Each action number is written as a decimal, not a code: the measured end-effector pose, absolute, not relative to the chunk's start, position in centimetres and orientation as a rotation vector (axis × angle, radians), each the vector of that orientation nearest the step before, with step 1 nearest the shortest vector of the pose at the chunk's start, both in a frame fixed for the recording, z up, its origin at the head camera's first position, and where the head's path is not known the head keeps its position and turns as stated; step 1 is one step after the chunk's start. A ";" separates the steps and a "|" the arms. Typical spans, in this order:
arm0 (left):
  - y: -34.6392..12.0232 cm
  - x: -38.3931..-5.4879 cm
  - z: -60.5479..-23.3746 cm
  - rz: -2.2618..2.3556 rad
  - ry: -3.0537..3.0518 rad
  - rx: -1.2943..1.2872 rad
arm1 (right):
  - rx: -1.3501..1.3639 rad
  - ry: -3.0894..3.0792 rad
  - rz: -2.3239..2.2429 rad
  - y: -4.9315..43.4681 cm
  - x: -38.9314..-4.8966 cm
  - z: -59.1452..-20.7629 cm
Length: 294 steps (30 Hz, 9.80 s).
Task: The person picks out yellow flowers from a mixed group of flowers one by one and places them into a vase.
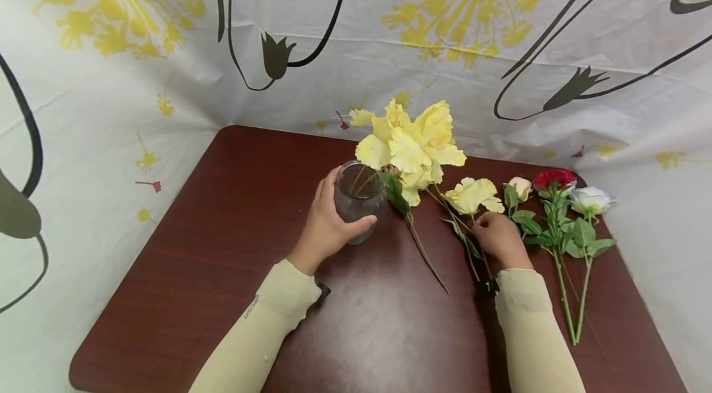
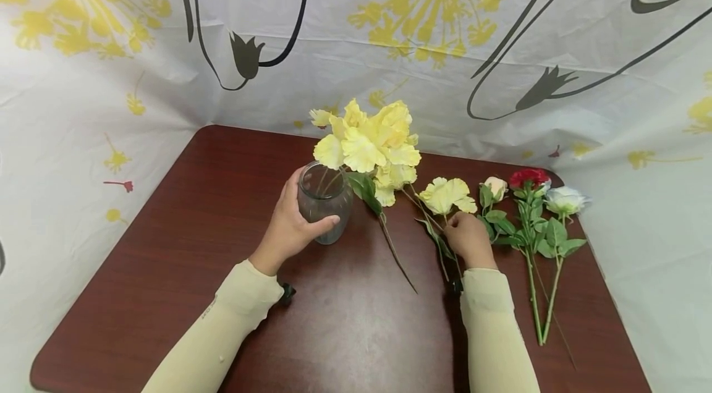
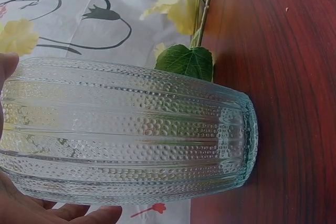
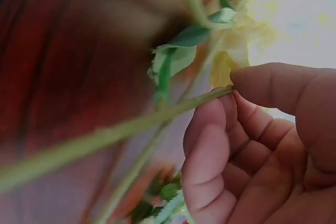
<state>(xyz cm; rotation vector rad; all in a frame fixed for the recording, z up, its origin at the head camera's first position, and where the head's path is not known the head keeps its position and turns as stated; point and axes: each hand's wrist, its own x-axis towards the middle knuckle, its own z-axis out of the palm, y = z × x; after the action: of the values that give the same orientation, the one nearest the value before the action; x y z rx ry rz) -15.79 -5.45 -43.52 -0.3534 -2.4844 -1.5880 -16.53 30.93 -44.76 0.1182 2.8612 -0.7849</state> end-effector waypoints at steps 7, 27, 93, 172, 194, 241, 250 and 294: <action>-5.4 -15.8 -43.5 -1.585 -2.491 -0.347 | 0.186 2.901 -0.928 30.4 -15.7 -43.1; -5.5 -15.8 -43.5 -1.584 -2.486 -0.361 | 0.288 3.206 -1.318 28.2 -14.9 -38.3; -5.5 -15.7 -43.3 -1.602 -2.511 -0.334 | -0.478 2.162 -3.343 24.4 -11.6 -29.5; -4.6 -14.8 -43.6 -1.499 -2.451 -0.267 | -0.575 1.755 -3.482 15.5 -17.2 -32.2; -4.8 -14.8 -43.2 -1.532 -2.475 -0.256 | -0.525 2.432 -2.570 12.3 -19.4 -36.3; -4.8 -14.6 -43.3 -1.542 -2.469 -0.272 | 0.109 2.764 -1.066 26.6 -23.3 -46.4; -4.8 -14.7 -43.4 -1.540 -2.466 -0.285 | 0.140 2.673 -1.083 26.5 -24.3 -47.3; -4.7 -14.6 -43.3 -1.532 -2.520 -0.253 | -0.610 2.430 -2.345 22.8 -15.5 -37.3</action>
<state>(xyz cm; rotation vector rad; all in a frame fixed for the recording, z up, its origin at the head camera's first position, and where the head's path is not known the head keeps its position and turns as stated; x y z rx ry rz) -14.58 -4.74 -43.34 -0.2530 -2.5198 -1.5324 -15.46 22.82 -37.34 -0.6104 2.4304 -2.3453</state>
